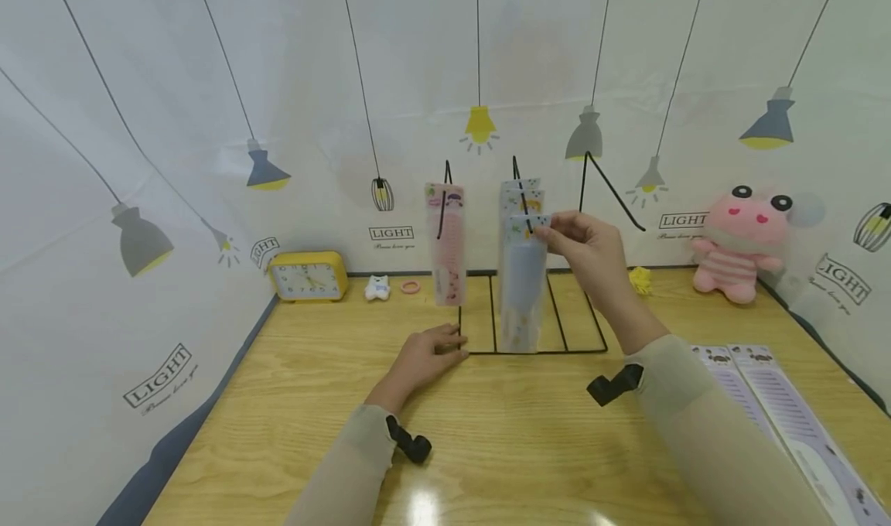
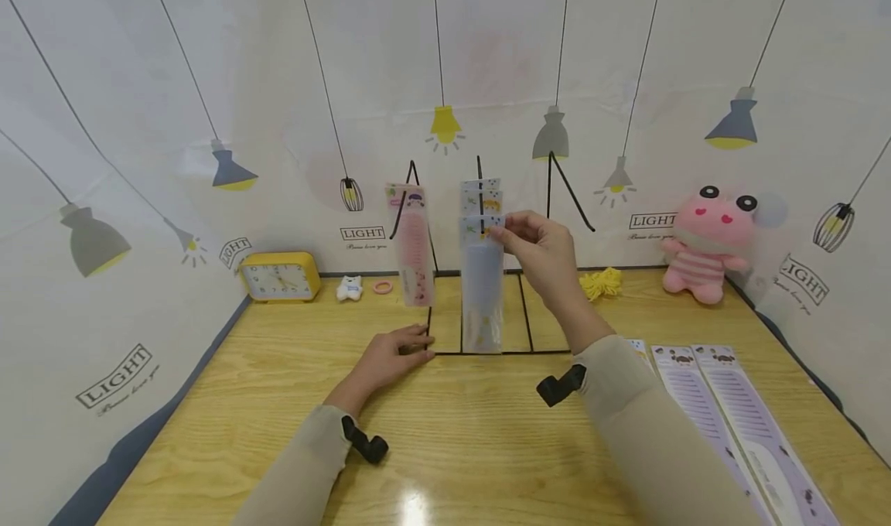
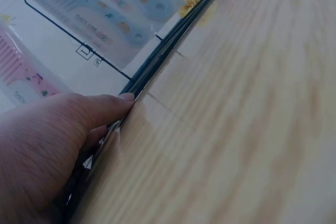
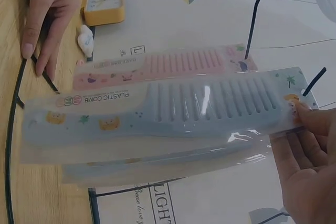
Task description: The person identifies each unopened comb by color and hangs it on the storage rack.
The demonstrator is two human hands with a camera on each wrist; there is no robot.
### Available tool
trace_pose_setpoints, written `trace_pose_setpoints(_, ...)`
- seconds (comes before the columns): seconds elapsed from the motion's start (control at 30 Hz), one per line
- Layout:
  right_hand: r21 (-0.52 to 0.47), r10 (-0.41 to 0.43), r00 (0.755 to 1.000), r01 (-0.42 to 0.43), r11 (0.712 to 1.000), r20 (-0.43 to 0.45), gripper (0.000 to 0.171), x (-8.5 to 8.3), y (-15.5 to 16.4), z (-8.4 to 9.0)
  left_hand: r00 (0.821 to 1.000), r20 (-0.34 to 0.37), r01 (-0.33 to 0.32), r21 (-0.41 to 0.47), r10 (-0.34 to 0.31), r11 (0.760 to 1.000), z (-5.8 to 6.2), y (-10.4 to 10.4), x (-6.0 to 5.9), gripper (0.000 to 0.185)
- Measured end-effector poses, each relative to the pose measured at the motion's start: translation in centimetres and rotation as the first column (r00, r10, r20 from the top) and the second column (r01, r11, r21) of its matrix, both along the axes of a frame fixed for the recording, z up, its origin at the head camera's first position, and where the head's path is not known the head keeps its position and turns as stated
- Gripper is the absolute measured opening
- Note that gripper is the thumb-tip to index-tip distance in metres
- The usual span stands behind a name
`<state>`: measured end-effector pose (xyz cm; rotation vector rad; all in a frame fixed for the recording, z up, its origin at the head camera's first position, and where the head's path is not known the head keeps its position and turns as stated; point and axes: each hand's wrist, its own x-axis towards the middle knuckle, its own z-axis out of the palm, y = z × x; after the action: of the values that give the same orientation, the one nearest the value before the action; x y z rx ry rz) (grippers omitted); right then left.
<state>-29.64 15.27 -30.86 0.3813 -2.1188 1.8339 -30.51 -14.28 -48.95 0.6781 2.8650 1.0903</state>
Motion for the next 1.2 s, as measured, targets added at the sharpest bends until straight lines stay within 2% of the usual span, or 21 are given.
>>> trace_pose_setpoints(0.27,0.118,-0.063,0.997,0.067,0.991,-0.034,0.040,-2.9,0.0,0.6,1.000,0.008,-0.009,0.002,0.009,1.000,0.1,0.0,0.2,0.038)
trace_pose_setpoints(0.43,0.134,-0.067,0.997,0.071,0.988,-0.035,0.040,-3.6,0.0,0.8,1.000,0.024,-0.012,0.004,0.012,1.000,0.0,0.1,0.4,0.038)
trace_pose_setpoints(0.83,0.176,-0.073,0.997,0.074,0.982,-0.016,0.043,-3.7,0.0,1.0,1.000,0.022,-0.022,-0.002,0.022,1.000,0.1,-0.1,0.3,0.038)
trace_pose_setpoints(1.2,0.244,-0.141,0.990,0.140,0.960,-0.013,0.048,-2.5,2.2,-0.6,1.000,0.023,-0.016,-0.002,0.016,1.000,0.0,0.0,0.1,0.038)
